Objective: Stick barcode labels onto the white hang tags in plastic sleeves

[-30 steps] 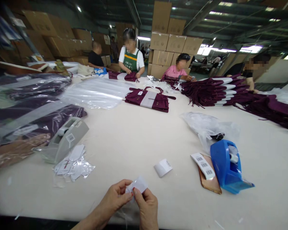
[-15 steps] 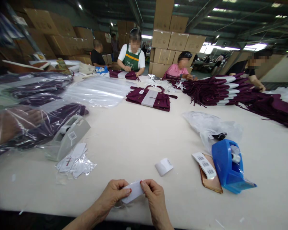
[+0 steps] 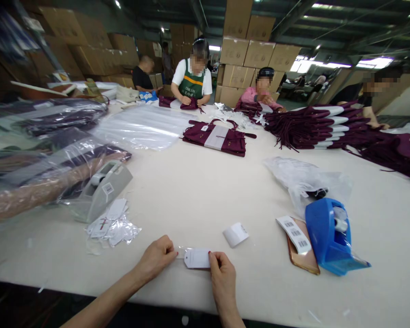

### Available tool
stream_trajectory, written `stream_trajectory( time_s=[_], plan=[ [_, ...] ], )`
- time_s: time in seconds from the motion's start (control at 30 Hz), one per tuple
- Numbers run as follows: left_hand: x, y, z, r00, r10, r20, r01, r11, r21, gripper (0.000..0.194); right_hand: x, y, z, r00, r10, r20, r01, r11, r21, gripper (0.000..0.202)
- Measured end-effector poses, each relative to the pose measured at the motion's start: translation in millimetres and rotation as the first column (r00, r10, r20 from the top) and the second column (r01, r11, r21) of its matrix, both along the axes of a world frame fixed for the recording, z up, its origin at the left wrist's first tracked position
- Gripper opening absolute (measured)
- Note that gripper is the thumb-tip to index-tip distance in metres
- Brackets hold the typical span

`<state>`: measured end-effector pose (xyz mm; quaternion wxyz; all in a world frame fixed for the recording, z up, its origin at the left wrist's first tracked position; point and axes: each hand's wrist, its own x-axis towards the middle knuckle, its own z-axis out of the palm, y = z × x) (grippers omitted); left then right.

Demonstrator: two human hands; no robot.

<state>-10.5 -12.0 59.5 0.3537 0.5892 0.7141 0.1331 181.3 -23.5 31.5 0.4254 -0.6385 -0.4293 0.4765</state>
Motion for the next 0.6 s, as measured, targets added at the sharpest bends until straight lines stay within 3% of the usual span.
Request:
stream_trajectory(
  time_s=[0.23, 0.3, 0.37, 0.43, 0.5, 0.53, 0.6],
  plan=[
    [5.8, -9.4, 6.2, 0.961, -0.076, -0.264, 0.104, 0.99, 0.095, 0.017, -0.8, -0.5, -0.3, 0.991, 0.007, 0.132, -0.009, 1.0, 0.016, 0.042],
    [7.3, -12.5, 1.7, 0.935, -0.069, -0.348, 0.142, 0.972, 0.189, 0.019, -1.8, 0.2, -0.2, 0.989, -0.001, 0.145, -0.002, 1.0, 0.019, 0.041],
    [7.6, -14.9, -9.8, 0.895, -0.112, -0.432, 0.286, 0.888, 0.361, 0.03, -2.6, 0.8, -0.3, 0.989, -0.01, 0.145, 0.006, 1.0, 0.027, 0.039],
    [6.9, -15.7, -25.7, 0.837, -0.258, -0.483, 0.506, 0.699, 0.505, 0.035, -1.9, 1.6, -0.7, 0.992, -0.015, 0.129, 0.01, 0.999, 0.036, 0.037],
    [5.8, -14.9, -40.3, 0.78, -0.405, -0.477, 0.625, 0.532, 0.571, 0.029, 2.4, 3.2, -1.3, 0.995, -0.033, 0.097, 0.03, 0.999, 0.039, 0.035],
    [5.1, -14.2, -45.5, 0.77, -0.439, -0.462, 0.637, 0.497, 0.589, 0.027, 6.3, 4.9, -1.8, 0.996, -0.057, 0.075, 0.054, 0.998, 0.038, 0.033],
    [3.9, -13.1, -50.6, 0.787, -0.444, -0.428, 0.613, 0.492, 0.618, 0.026, 17.0, 10.8, -2.9, 0.991, -0.133, 0.014, 0.133, 0.99, 0.042, 0.032]
  ],
)
